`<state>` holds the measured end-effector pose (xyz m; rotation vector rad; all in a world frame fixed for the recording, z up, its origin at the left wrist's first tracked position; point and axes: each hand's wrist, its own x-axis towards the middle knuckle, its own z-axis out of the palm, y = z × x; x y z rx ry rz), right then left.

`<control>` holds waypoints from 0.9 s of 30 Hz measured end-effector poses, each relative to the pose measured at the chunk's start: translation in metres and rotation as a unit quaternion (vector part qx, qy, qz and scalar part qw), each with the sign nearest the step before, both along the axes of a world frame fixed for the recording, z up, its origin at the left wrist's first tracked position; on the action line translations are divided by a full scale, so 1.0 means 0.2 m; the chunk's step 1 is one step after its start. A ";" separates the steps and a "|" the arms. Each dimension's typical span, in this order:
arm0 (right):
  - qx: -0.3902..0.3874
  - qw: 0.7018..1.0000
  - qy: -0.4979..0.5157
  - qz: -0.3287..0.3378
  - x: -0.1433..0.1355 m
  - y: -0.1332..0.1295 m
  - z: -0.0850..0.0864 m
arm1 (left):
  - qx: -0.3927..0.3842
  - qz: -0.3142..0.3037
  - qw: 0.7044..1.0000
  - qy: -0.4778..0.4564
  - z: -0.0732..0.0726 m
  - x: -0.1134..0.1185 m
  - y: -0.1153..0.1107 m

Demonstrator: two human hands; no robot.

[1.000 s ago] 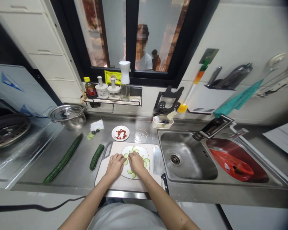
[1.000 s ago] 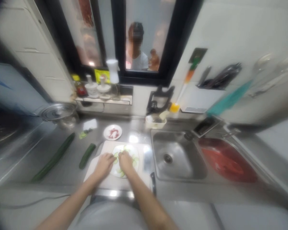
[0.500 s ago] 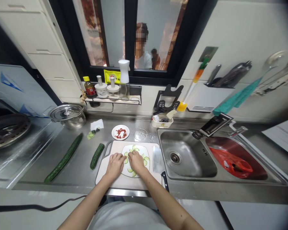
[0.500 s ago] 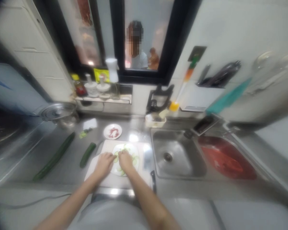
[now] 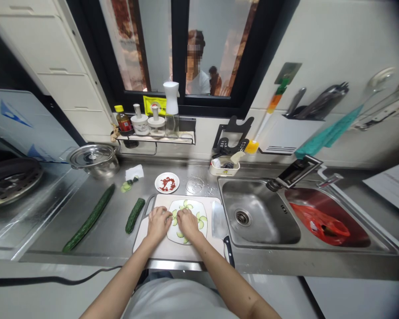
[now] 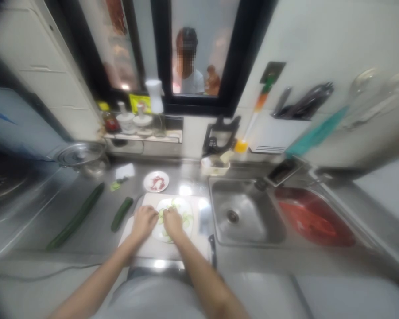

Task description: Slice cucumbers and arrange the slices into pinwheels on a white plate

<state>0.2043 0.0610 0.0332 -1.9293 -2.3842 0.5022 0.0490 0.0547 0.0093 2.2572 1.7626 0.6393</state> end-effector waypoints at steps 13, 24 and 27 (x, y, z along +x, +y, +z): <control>0.007 1.000 0.014 -0.005 0.03 0.03 0.01 | 0.022 -0.022 0.999 0.026 0.03 0.01 -0.06; 0.001 1.000 0.009 0.009 0.01 0.08 0.01 | 0.012 -0.070 0.995 0.072 0.03 0.00 -0.08; 0.011 1.000 0.007 0.014 -0.01 0.10 0.01 | 0.015 -0.072 0.994 0.079 0.03 0.00 -0.08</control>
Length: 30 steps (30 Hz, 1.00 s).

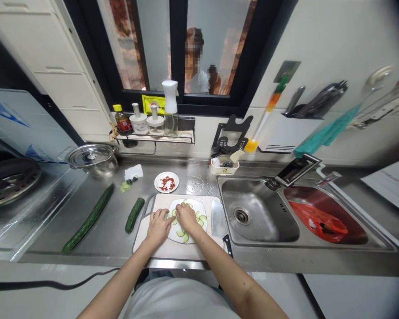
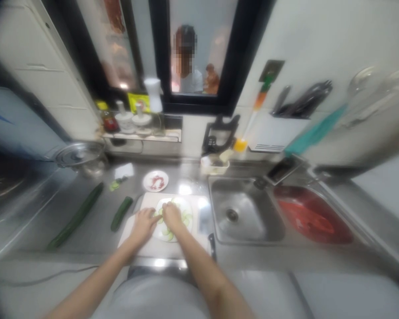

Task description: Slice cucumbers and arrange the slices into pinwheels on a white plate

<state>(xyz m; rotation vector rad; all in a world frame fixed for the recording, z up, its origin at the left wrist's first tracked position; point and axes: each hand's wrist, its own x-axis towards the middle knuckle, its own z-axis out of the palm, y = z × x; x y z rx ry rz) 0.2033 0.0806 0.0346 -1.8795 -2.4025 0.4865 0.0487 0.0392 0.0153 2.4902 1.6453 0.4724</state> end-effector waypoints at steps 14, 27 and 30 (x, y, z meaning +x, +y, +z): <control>-0.012 0.999 -0.011 0.036 -0.01 0.06 0.03 | -0.011 -0.014 1.000 0.001 -0.02 -0.01 0.03; -0.001 1.000 0.003 0.014 0.06 -0.01 0.04 | 0.003 0.029 0.999 -0.035 -0.04 -0.04 0.06; -0.008 1.000 0.002 0.015 0.05 -0.03 0.02 | 0.006 0.034 0.999 -0.031 -0.03 -0.04 0.06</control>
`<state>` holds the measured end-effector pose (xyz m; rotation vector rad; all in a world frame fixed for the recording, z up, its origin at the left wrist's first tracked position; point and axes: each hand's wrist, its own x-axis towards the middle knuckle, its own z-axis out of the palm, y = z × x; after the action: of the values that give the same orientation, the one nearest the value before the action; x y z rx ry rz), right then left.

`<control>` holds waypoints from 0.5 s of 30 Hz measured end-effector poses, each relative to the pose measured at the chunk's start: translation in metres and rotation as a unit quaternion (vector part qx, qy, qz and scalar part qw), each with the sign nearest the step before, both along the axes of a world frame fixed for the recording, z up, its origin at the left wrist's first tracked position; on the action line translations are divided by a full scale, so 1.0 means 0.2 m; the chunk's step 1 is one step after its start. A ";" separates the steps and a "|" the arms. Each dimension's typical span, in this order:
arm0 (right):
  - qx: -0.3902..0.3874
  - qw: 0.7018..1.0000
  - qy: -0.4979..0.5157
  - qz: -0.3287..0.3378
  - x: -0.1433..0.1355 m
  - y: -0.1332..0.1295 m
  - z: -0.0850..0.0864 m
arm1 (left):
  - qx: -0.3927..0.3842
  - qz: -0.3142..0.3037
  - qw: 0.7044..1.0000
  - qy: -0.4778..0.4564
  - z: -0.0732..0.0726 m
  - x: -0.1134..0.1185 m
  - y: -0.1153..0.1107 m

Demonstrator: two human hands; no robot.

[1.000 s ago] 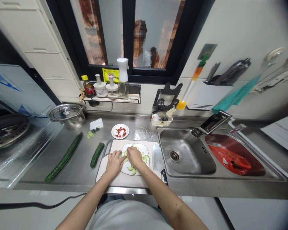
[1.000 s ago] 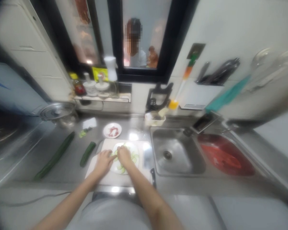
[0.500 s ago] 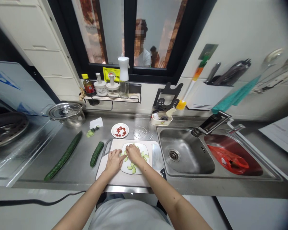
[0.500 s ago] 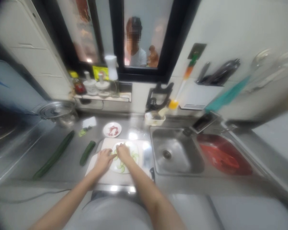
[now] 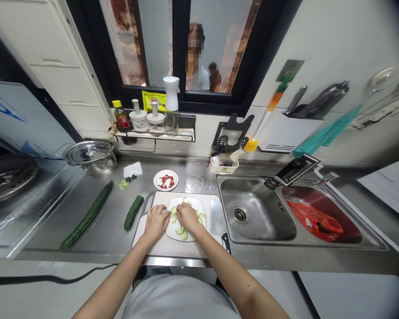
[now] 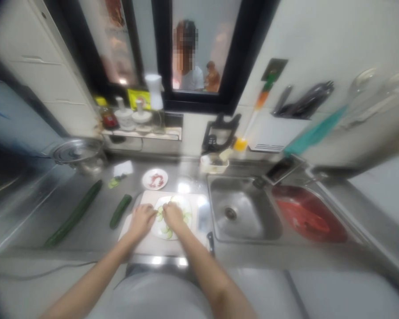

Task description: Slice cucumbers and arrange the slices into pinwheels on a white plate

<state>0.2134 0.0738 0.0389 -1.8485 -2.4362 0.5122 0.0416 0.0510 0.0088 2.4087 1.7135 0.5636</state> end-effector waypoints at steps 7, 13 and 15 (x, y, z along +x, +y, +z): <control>0.008 1.000 0.015 0.003 -0.02 -0.02 -0.03 | 0.004 0.010 1.000 0.007 0.02 0.01 -0.01; 0.073 0.985 0.143 -0.061 0.03 -0.05 0.06 | 0.007 0.077 0.994 -0.079 0.03 0.00 0.01; 0.132 0.959 0.226 -0.105 0.09 -0.07 0.12 | 0.015 0.142 0.980 -0.141 0.02 -0.02 0.04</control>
<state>0.2316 0.0607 0.0638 -1.6364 -1.8857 0.5002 0.0369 0.0594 0.0134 1.9926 1.9374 0.9239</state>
